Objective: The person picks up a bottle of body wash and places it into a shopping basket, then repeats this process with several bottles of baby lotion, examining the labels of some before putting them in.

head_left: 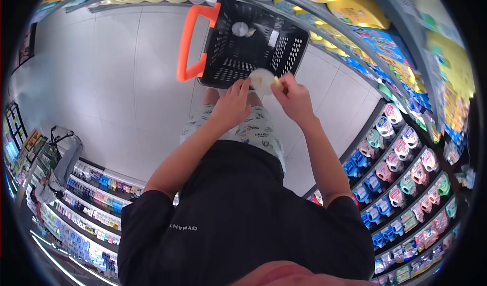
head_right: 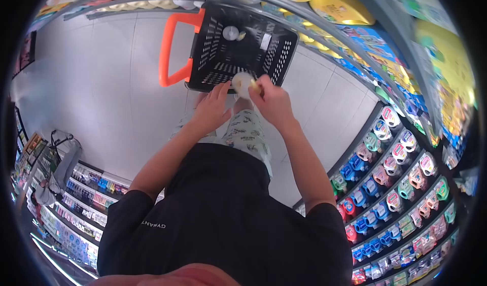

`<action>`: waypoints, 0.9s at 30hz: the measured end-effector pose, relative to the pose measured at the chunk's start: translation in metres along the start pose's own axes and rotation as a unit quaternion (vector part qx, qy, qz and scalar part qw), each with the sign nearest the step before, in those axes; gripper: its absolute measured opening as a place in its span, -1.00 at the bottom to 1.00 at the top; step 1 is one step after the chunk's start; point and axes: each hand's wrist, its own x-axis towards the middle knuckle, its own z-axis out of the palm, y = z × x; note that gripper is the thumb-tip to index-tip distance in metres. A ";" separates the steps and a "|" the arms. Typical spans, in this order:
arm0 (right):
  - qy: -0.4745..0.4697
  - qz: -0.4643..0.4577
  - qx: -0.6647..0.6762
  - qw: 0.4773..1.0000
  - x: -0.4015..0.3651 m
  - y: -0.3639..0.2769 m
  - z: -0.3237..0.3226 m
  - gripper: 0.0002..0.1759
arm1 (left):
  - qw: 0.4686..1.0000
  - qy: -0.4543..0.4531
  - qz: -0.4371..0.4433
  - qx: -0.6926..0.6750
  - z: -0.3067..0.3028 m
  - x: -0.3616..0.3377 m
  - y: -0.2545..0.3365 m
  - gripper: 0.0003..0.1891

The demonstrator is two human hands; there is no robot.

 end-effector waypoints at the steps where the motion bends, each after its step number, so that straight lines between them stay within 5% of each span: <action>1: -0.025 0.047 -0.052 0.997 0.020 0.026 0.012 -0.73 | 0.999 -0.025 -0.019 -0.017 0.013 0.003 -0.012 -0.21; 8: -0.043 0.167 -0.221 0.960 0.162 0.217 0.117 -0.54 | 0.970 -0.191 -0.113 -0.095 0.086 0.009 -0.074 -0.33; 14: -0.055 0.340 -0.027 0.938 0.264 0.390 0.215 -0.36 | 0.951 -0.199 -0.147 -0.187 0.132 0.005 -0.107 -0.44; 16: -0.040 0.324 -0.020 0.945 0.285 0.431 0.247 -0.35 | 0.943 -0.203 -0.156 -0.213 0.138 0.006 -0.114 -0.46; 18: -0.001 0.286 -0.075 0.955 0.298 0.475 0.283 -0.55 | 0.927 -0.229 -0.172 -0.242 0.136 0.007 -0.116 -0.48; 21: 0.021 0.230 -0.222 0.947 0.316 0.482 0.309 -0.61 | 0.942 -0.233 -0.134 -0.198 0.146 0.003 -0.127 -0.51; 22: 0.034 0.298 -0.134 0.944 0.317 0.453 0.303 -0.56 | 0.942 -0.235 -0.134 -0.199 0.148 0.003 -0.131 -0.51; 27: 0.041 0.311 -0.116 0.942 0.336 0.464 0.328 -0.58 | 0.937 -0.239 -0.148 -0.206 0.140 0.005 -0.132 -0.54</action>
